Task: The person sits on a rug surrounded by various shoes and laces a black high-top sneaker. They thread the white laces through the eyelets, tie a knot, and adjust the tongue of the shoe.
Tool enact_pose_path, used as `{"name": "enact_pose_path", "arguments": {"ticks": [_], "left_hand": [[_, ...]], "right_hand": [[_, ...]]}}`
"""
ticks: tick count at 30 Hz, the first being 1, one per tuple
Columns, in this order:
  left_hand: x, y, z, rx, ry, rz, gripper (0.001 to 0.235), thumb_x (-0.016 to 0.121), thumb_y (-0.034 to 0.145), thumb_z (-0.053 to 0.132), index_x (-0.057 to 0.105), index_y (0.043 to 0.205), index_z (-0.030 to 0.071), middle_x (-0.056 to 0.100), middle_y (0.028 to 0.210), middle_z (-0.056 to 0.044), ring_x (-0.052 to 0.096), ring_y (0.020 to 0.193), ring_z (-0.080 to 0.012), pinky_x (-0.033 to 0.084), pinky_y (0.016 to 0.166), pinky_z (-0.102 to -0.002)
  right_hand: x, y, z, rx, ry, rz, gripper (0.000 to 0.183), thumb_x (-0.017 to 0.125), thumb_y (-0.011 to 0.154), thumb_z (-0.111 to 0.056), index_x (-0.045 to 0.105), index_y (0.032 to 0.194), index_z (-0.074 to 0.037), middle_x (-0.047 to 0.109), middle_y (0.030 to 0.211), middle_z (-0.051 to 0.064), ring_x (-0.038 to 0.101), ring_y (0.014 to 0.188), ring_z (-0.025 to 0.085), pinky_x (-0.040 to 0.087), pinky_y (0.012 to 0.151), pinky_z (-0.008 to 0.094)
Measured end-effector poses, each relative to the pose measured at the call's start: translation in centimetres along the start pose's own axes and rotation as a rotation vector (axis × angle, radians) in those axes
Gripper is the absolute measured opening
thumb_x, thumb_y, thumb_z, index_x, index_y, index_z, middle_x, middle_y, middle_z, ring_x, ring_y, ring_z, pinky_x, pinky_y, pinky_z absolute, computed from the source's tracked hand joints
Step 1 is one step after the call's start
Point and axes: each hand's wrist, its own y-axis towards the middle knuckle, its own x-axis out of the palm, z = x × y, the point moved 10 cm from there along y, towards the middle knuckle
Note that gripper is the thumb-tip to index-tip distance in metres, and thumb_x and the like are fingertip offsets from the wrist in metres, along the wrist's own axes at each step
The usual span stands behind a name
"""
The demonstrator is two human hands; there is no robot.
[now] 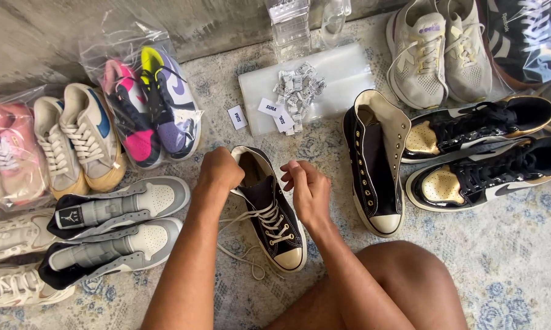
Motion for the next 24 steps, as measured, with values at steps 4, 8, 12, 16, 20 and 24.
{"name": "enact_pose_path", "arguments": {"ticks": [4, 8, 12, 16, 20, 24], "left_hand": [[-0.1, -0.1, 0.7, 0.019, -0.015, 0.002, 0.028, 0.066, 0.085, 0.003, 0.071, 0.104, -0.016, 0.069, 0.090, -0.035, 0.071, 0.085, -0.0511, 0.064, 0.068, -0.054], [0.4, 0.4, 0.2, 0.020, 0.002, -0.003, 0.029, 0.066, 0.085, 0.006, 0.071, 0.103, -0.015, 0.069, 0.092, -0.035, 0.071, 0.088, -0.0520, 0.062, 0.068, -0.057], [-1.5, -2.1, 1.4, 0.007, -0.018, 0.039, 0.034, 0.065, 0.084, 0.007, 0.070, 0.108, -0.015, 0.070, 0.097, -0.036, 0.069, 0.097, -0.0538, 0.061, 0.079, -0.058], [-1.8, -2.8, 1.1, -0.021, 0.015, 0.043, 0.038, 0.065, 0.081, 0.015, 0.071, 0.109, -0.010, 0.072, 0.101, -0.031, 0.071, 0.102, -0.0482, 0.060, 0.083, -0.056], [-2.1, -2.5, 0.6, -0.045, -0.036, 0.109, 0.034, 0.066, 0.082, 0.012, 0.071, 0.108, -0.009, 0.073, 0.097, -0.031, 0.071, 0.100, -0.0492, 0.061, 0.082, -0.056], [-1.6, -2.1, -0.1, -0.075, -0.117, 0.122, 0.032, 0.063, 0.081, 0.006, 0.072, 0.106, -0.012, 0.072, 0.092, -0.032, 0.073, 0.085, -0.0484, 0.065, 0.061, -0.049]], "right_hand": [[0.4, -0.3, -1.8, -0.036, 0.000, -0.026, 0.031, 0.054, 0.102, -0.025, 0.077, 0.098, -0.005, 0.073, 0.070, 0.013, 0.072, 0.062, 0.024, 0.053, 0.064, 0.036], [0.6, -0.8, -2.6, -0.062, -0.022, -0.069, 0.025, 0.060, 0.099, -0.024, 0.077, 0.103, -0.005, 0.072, 0.069, 0.012, 0.071, 0.064, 0.022, 0.054, 0.065, 0.034], [1.1, -0.6, -1.9, -0.131, -0.010, -0.083, 0.018, 0.069, 0.093, -0.018, 0.077, 0.103, -0.004, 0.073, 0.070, 0.012, 0.068, 0.060, 0.019, 0.052, 0.056, 0.030], [1.2, -0.8, -1.9, -0.142, -0.014, -0.091, 0.018, 0.074, 0.088, -0.015, 0.077, 0.102, -0.003, 0.072, 0.070, 0.011, 0.067, 0.058, 0.018, 0.051, 0.053, 0.028], [1.2, -0.7, -2.2, -0.139, -0.028, -0.100, 0.020, 0.077, 0.085, -0.015, 0.076, 0.101, -0.003, 0.072, 0.068, 0.011, 0.066, 0.056, 0.018, 0.051, 0.051, 0.028], [1.5, -0.8, -2.2, -0.109, -0.055, -0.127, 0.026, 0.078, 0.081, -0.018, 0.076, 0.101, -0.002, 0.072, 0.069, 0.011, 0.067, 0.057, 0.019, 0.050, 0.050, 0.028]]}}
